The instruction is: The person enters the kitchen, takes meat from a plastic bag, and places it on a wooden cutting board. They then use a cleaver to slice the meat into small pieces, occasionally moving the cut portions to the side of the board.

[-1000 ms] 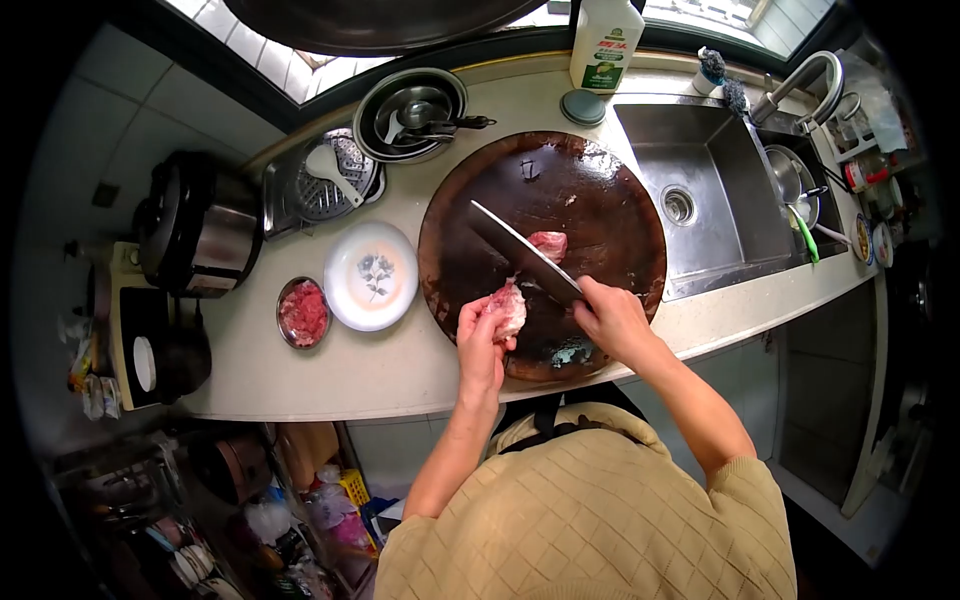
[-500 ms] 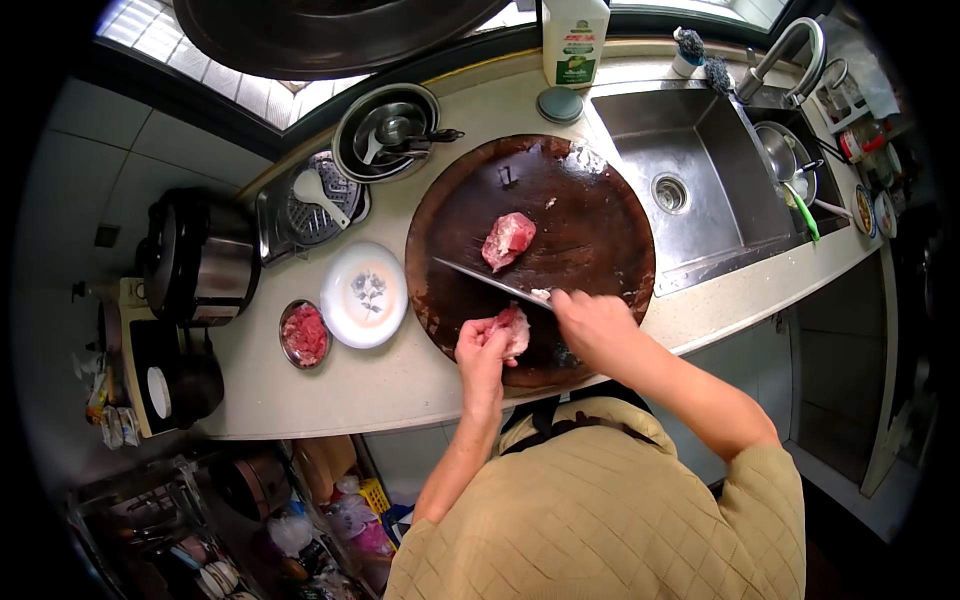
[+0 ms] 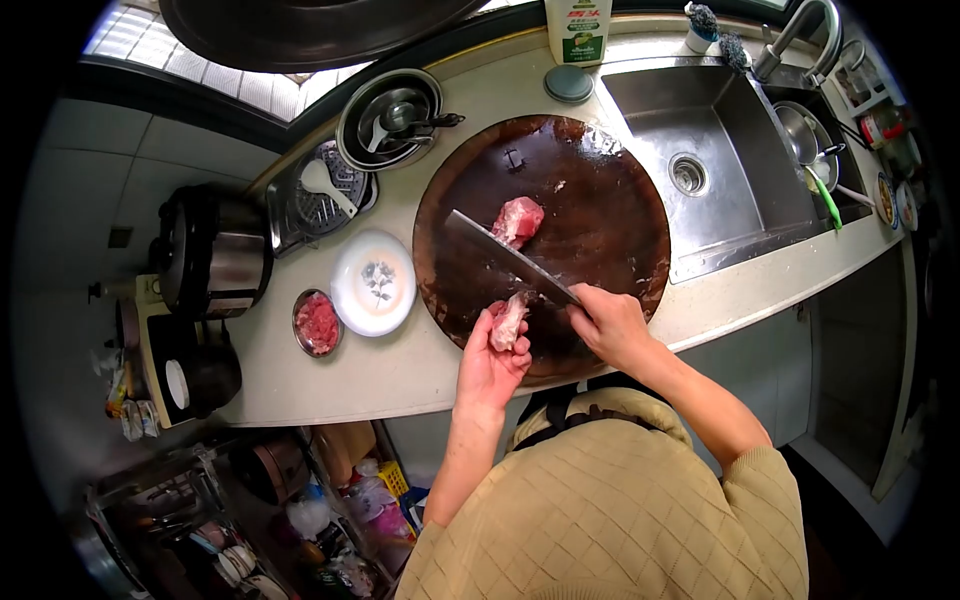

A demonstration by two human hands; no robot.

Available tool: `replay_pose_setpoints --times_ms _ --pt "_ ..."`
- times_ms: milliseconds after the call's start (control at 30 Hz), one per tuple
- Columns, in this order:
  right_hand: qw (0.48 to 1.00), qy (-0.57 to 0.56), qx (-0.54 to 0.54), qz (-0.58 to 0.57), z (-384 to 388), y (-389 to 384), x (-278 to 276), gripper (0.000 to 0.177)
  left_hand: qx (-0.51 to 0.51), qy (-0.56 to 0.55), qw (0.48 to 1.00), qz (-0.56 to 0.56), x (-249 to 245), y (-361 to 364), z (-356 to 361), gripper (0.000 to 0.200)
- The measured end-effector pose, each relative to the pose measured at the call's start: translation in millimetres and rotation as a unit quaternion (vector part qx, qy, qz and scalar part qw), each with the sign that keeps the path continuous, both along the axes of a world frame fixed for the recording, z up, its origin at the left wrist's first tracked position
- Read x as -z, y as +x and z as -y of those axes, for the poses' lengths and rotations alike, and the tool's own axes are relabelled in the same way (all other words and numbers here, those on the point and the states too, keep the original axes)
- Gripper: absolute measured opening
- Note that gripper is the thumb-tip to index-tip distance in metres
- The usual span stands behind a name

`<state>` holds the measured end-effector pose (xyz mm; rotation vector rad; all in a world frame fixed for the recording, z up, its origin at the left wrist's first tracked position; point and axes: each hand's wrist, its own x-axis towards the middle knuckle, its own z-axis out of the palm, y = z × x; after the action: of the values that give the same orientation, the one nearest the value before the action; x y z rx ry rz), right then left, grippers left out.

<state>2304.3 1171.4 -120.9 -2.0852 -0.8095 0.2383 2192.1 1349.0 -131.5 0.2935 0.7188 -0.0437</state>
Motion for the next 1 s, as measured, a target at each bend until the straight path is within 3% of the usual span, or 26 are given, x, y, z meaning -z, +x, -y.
replay_pose_setpoints --times_ms 133,200,267,333,400,433,533,567,600,767,867,1000 --pt "1.000 0.014 0.005 0.018 13 -9 -6 0.015 -0.001 0.006 0.999 -0.032 17 1 -5 0.028" --pt "1.000 0.008 0.008 0.020 16 -10 -7 0.015 0.060 0.139 0.985 -0.082 15 5 -9 0.031" --pt "0.999 0.005 0.009 0.030 18 -11 -5 0.015 0.142 0.285 0.936 -0.153 13 6 -19 0.031" --pt "0.999 0.004 0.010 0.041 19 -12 -5 0.016 0.170 0.511 0.815 -0.215 11 8 -17 0.038" --pt "0.999 0.005 0.009 0.053 19 -12 -7 0.017 0.157 0.737 0.613 -0.238 13 6 -11 0.037" --pt "0.998 0.006 0.010 0.054 19 -13 -8 0.017 0.121 0.758 0.605 -0.210 4 11 -7 0.034" --pt "0.998 0.007 0.011 0.056 15 -15 -11 0.018 0.103 0.904 0.415 0.010 2 24 -17 0.040" --pt "0.998 0.006 0.010 0.057 13 -15 -12 0.018 0.138 0.886 0.440 0.057 14 23 -24 0.045" --pt "0.998 0.006 0.010 0.058 11 -15 -14 0.018 0.145 0.867 0.474 0.046 20 23 -23 0.036" --pt "0.997 -0.007 -0.002 0.076 7 -18 -23 0.020 0.095 0.821 0.557 -0.084 16 16 17 0.025" --pt "0.993 -0.046 -0.040 0.100 8 -22 -30 0.023 0.030 0.905 0.420 -0.060 17 15 25 0.025" --pt "0.978 -0.112 -0.088 0.150 4 -25 -26 0.027 -0.001 0.919 0.393 0.041 28 21 20 0.032"
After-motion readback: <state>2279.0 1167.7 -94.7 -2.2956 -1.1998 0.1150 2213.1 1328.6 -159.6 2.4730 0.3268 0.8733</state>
